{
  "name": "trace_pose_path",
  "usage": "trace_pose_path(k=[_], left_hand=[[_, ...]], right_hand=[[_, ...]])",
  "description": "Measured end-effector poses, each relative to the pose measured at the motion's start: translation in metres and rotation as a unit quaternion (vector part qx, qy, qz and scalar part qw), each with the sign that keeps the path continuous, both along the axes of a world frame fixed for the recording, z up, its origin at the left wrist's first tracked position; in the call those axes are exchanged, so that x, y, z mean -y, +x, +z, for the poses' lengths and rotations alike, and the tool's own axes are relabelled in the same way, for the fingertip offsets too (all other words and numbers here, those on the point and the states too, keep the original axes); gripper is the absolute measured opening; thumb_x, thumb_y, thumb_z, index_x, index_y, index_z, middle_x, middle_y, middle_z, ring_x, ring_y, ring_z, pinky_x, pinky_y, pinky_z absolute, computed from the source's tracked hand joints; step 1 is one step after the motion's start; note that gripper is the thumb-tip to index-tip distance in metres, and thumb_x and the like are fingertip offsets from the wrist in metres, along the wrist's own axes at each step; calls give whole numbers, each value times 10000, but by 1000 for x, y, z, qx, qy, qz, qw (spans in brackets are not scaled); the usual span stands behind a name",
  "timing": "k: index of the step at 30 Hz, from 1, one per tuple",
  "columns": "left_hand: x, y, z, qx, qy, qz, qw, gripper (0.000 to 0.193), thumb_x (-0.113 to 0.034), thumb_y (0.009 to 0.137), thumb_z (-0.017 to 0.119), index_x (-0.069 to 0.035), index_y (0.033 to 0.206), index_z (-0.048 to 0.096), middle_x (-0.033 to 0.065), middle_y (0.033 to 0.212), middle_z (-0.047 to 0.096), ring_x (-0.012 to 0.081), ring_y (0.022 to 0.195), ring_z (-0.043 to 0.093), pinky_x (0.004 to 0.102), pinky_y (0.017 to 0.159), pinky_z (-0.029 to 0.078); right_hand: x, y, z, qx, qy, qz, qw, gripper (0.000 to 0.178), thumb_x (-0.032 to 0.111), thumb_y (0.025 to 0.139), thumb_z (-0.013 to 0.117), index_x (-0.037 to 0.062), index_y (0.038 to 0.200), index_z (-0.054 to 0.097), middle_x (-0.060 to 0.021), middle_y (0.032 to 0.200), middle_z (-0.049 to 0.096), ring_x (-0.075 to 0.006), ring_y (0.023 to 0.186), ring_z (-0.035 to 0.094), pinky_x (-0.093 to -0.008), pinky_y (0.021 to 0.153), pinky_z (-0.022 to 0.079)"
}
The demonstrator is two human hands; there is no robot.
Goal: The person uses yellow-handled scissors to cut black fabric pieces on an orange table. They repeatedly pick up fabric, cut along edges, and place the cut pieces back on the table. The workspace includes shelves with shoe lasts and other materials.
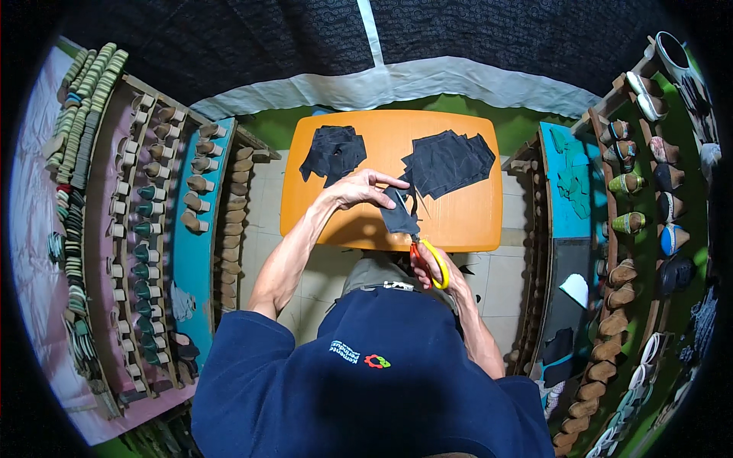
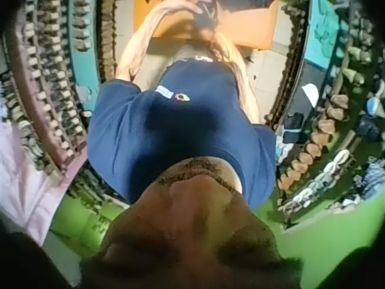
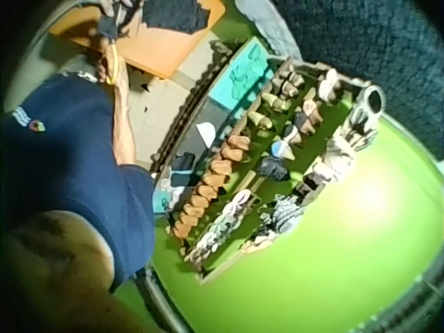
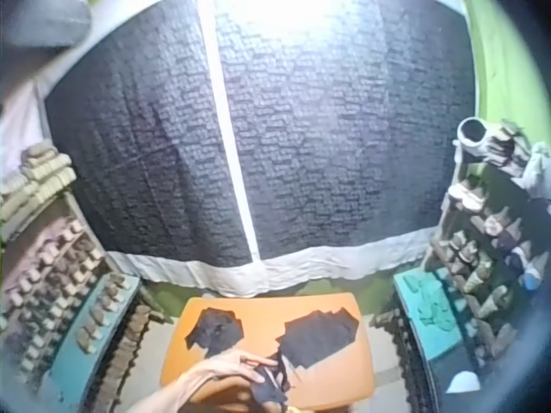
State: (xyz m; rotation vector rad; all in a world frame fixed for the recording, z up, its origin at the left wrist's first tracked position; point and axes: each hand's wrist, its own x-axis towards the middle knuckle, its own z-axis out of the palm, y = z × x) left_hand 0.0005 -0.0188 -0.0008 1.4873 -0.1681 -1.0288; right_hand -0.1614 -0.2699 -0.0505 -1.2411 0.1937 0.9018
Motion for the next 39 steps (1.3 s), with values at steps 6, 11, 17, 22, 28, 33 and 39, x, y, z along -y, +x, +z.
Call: trace_pose_path(k=[6,11,17,22,28,33,39], left_hand=[[1,-2,-3,-16,-23,46,999,521,17,822,752,-58,1326,646,4,938,707,52,808,632,215,798,532],[-4,-2,-8,8,-30,39,999,493,17,837,736,-53,1318,651,24,989,718,70,861,657,225,844,544],[-5,-3,-19,10,-13,69,998,506,4,831,750,-51,1323,647,9,954,711,64,815,637,218,777,532],[-8,-5,-20,25,-31,75,996,518,-16,831,764,-47,1333,638,15,931,712,69,790,633,223,755,527],[-6,-13,-10,13,-39,101,994,542,-23,831,768,-39,1352,618,33,908,718,77,790,644,226,760,530],[-8,-16,-15,23,-43,106,993,557,-31,833,766,-35,1366,603,41,915,724,81,782,649,232,750,531],[-9,-19,-10,9,-59,114,992,578,-36,828,771,-18,1376,587,52,927,729,86,779,653,234,745,532]], right_hand=[[-2,1,4,-28,-6,-29,999,572,647,940,571,79,877,536,25,606,439,-75,447,411,-240,388,342],[-1,-1,11,-10,-20,-38,999,563,658,929,580,101,854,530,38,599,428,-65,446,403,-239,379,330],[-2,-2,9,1,-32,-40,999,555,658,929,579,117,823,518,48,586,410,-62,439,399,-236,372,326],[-1,-2,10,16,-28,-40,999,557,659,929,578,121,804,511,49,581,412,-60,433,396,-232,369,325],[-4,-3,11,28,-25,-54,998,558,650,935,576,110,805,518,40,574,416,-59,418,400,-231,358,331],[-3,-3,13,49,-36,-44,997,566,652,939,565,103,807,526,34,561,421,-60,406,407,-235,353,346],[-6,-5,4,50,-42,-44,997,551,627,960,553,98,807,538,25,548,438,-64,406,428,-238,361,376]])
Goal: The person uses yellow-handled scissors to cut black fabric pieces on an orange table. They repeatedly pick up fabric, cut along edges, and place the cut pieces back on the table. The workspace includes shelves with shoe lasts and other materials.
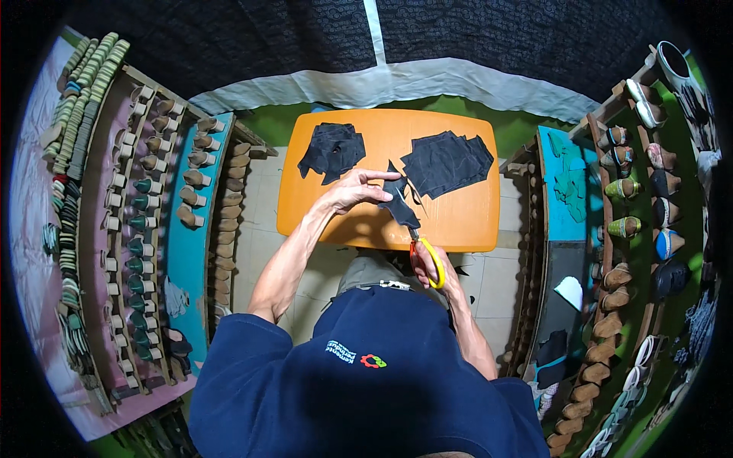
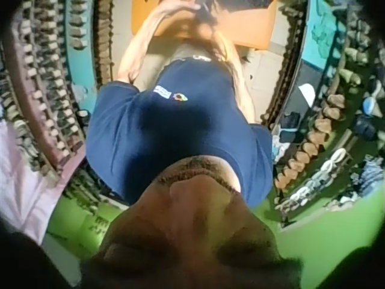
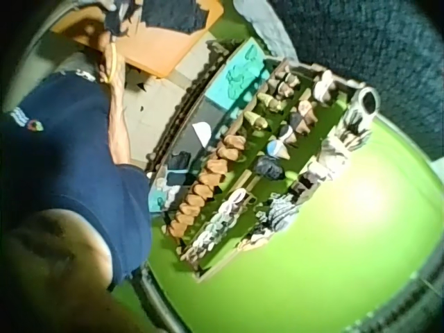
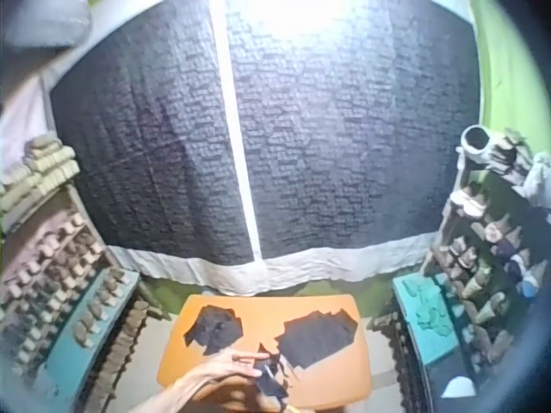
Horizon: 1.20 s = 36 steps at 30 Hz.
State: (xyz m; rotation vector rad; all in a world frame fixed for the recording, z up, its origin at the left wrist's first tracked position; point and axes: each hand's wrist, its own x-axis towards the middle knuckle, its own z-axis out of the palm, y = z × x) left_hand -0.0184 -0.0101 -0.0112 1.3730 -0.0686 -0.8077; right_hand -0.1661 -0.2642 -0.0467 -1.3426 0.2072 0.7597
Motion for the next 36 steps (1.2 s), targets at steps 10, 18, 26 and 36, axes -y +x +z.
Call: trace_pose_path(k=[10,18,26,36], left_hand=[[0,1,-6,36,13,17,999,523,-32,829,772,-40,1334,636,4,888,690,58,792,611,224,773,507],[1,-2,-14,21,-12,-1,1000,603,-44,824,767,-70,1398,585,-21,829,682,37,732,585,197,731,478],[14,-11,-7,8,-35,41,999,662,-17,826,767,-60,1441,529,14,943,718,58,805,655,231,828,543],[18,-20,-20,-3,-64,117,991,611,-32,856,747,-35,1428,532,36,966,723,87,857,664,235,905,521]], right_hand=[[-2,1,-2,-11,27,-1,1000,519,605,955,583,104,826,541,27,531,444,-64,379,419,-241,350,374],[-4,5,10,-34,14,10,999,586,651,955,537,81,824,527,16,583,452,-82,441,426,-249,390,370],[2,4,4,-7,-4,1,1000,595,658,958,524,90,781,508,13,562,434,-85,436,409,-255,385,366],[4,7,5,8,-21,6,1000,615,680,936,542,89,767,518,4,548,461,-95,407,445,-259,376,387]])
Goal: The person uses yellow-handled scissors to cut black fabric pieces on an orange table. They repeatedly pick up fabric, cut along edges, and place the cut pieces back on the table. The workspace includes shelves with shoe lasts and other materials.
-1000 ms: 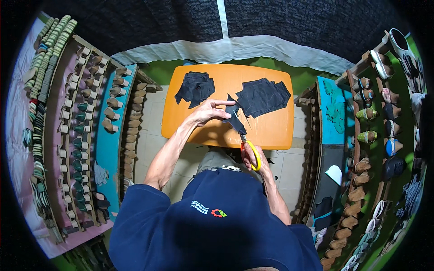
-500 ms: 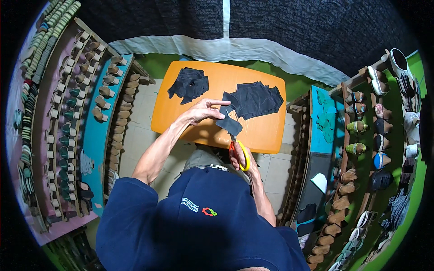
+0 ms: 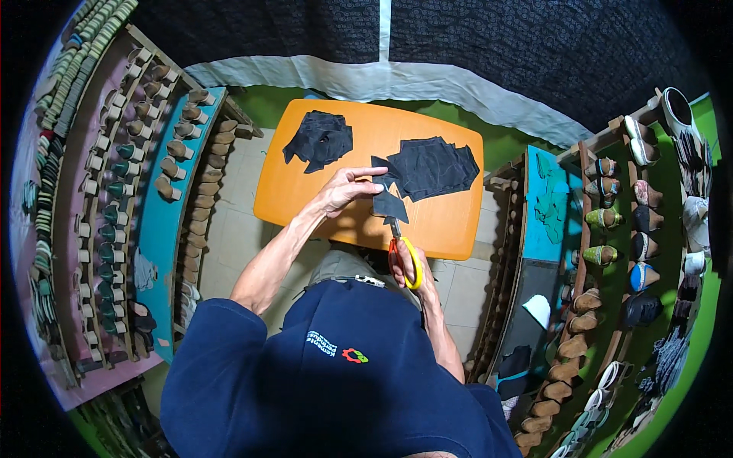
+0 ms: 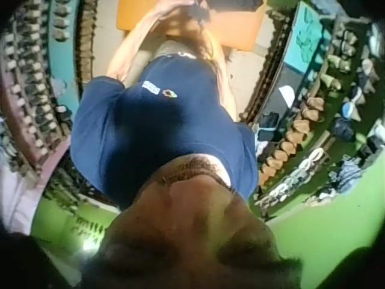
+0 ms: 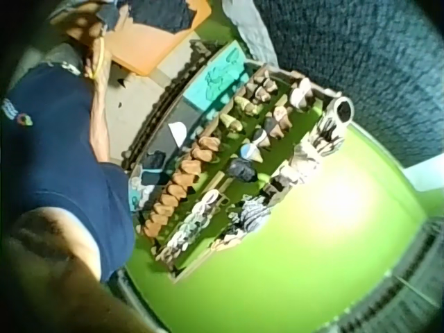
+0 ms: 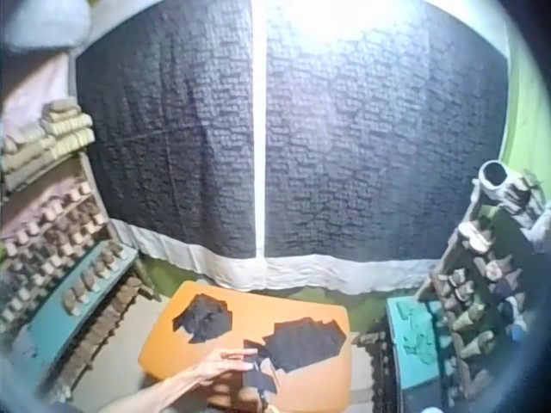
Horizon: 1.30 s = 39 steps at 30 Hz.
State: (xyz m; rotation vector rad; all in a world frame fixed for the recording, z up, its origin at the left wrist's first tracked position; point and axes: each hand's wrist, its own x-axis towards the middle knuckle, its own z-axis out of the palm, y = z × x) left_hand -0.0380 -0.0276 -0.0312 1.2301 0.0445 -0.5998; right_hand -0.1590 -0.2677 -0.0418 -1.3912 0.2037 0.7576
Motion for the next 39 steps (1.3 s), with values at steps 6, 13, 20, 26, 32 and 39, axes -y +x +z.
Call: trace_pose_path(k=[6,13,20,26,32,39], left_hand=[[-1,5,-2,24,28,-38,999,608,-56,833,763,-80,1410,571,44,945,730,86,838,658,253,890,519],[7,-1,7,5,20,-25,999,660,-31,831,765,-67,1445,526,-4,888,700,46,793,628,204,844,507],[15,-9,0,8,0,20,1000,659,-29,848,758,-52,1456,503,12,865,706,61,792,657,200,797,524],[18,-15,1,-1,-30,87,996,589,-35,862,751,-12,1411,541,53,991,730,89,867,670,229,841,541],[0,-2,14,21,39,-8,999,511,-56,856,752,-33,1348,616,46,978,728,87,884,667,240,842,541],[-3,3,12,40,61,-71,995,530,-54,838,754,-37,1349,618,48,889,733,88,754,669,231,799,551]], right_hand=[[-2,2,-4,-25,9,7,1000,619,662,976,466,72,793,507,3,546,437,-103,417,425,-255,382,359],[0,5,-7,-45,23,-18,999,606,658,951,536,72,798,533,5,554,450,-90,428,422,-256,392,366],[1,4,-6,-25,11,-28,999,573,634,960,543,90,783,522,22,539,426,-81,414,397,-258,382,346],[1,3,1,-9,2,-15,1000,570,638,948,567,97,772,519,24,542,429,-78,413,397,-254,376,347],[8,4,-5,-6,32,19,999,548,621,949,580,99,792,521,14,569,441,-82,434,409,-255,384,362],[7,8,-3,-21,26,31,999,584,642,959,538,72,835,523,12,591,427,-88,461,410,-257,392,352]])
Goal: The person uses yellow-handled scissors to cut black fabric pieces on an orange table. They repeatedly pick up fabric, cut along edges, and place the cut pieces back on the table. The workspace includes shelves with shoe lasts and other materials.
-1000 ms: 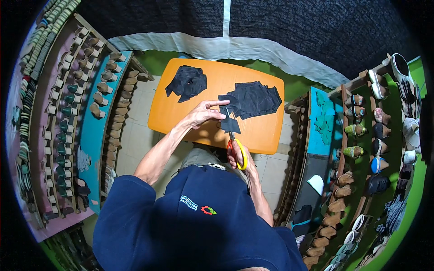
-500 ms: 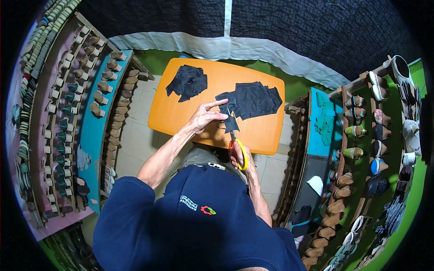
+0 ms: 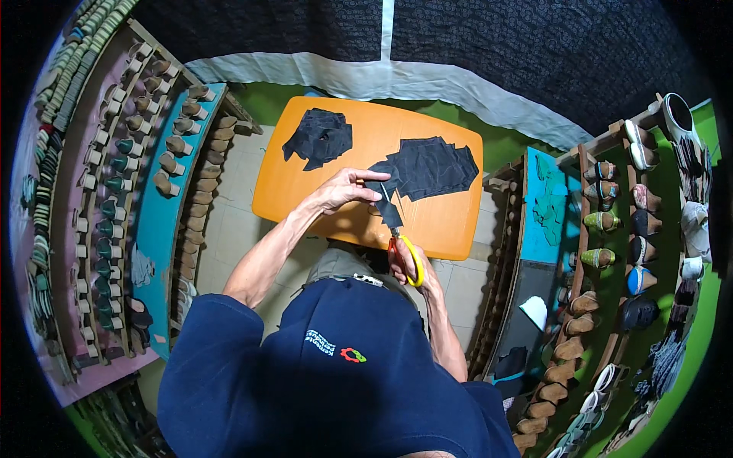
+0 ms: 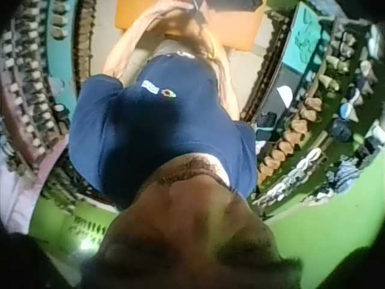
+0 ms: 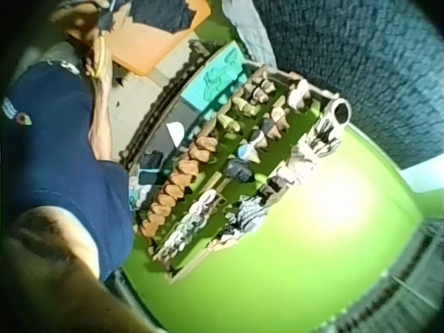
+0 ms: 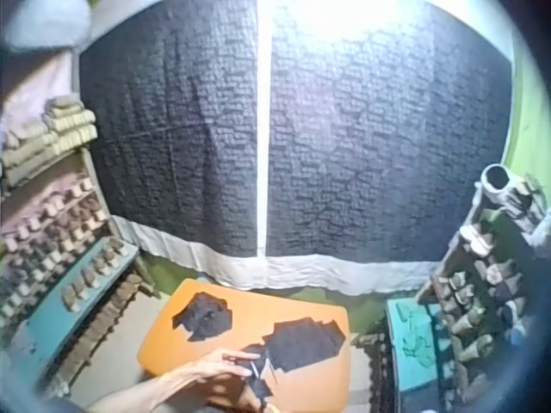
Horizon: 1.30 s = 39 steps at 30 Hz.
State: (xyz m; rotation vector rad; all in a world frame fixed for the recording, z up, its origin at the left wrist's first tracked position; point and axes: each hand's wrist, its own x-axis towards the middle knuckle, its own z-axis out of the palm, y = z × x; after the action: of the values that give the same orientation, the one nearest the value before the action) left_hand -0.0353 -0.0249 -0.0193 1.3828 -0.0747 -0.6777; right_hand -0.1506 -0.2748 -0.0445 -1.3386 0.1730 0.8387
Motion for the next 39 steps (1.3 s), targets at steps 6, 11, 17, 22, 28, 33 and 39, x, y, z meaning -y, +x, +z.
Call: trace_pose_path(k=[6,11,17,22,28,33,39], left_hand=[[-2,-1,-15,-7,-3,37,999,510,-54,852,750,-35,1345,622,54,945,740,85,813,672,224,833,535],[0,-1,-20,-10,-40,62,997,488,-47,875,736,-13,1346,613,81,1052,739,104,891,684,228,907,522],[1,-5,-12,-20,-48,76,996,478,-41,873,738,0,1334,616,91,1089,731,111,953,685,243,914,531],[3,-6,-13,-28,-49,102,993,474,-37,868,741,-4,1326,623,94,1100,729,117,954,691,249,926,533],[-2,-1,-19,2,-23,56,998,490,-26,847,748,-29,1325,638,55,1063,729,81,902,668,223,889,515],[3,-3,-6,8,-15,24,1000,500,-42,838,759,-50,1325,647,23,1012,720,54,873,639,209,856,499],[3,-6,-6,-3,-17,58,998,476,-45,852,748,-35,1317,647,36,1041,726,73,909,652,216,880,503]], right_hand=[[2,0,-7,0,8,-1,1000,588,646,943,564,76,809,526,11,578,441,-88,449,423,-264,388,369],[0,0,2,20,-20,-1,1000,577,636,955,552,85,785,523,14,564,436,-86,430,413,-259,381,360],[1,0,3,25,-28,-5,999,569,627,967,538,93,774,517,20,543,424,-81,414,402,-256,370,347],[0,-4,-2,28,-21,-10,999,583,639,964,532,90,769,515,15,544,424,-86,412,398,-260,372,349],[-6,-5,-3,10,47,-7,999,663,709,961,443,60,837,506,-5,573,418,-106,456,410,-255,415,346],[-6,-1,-1,-8,33,-13,999,607,654,978,475,59,861,511,-2,582,427,-101,461,416,-255,415,360],[-8,-1,-1,-7,24,-23,999,552,601,996,495,70,845,510,7,574,419,-93,443,409,-251,401,356]])
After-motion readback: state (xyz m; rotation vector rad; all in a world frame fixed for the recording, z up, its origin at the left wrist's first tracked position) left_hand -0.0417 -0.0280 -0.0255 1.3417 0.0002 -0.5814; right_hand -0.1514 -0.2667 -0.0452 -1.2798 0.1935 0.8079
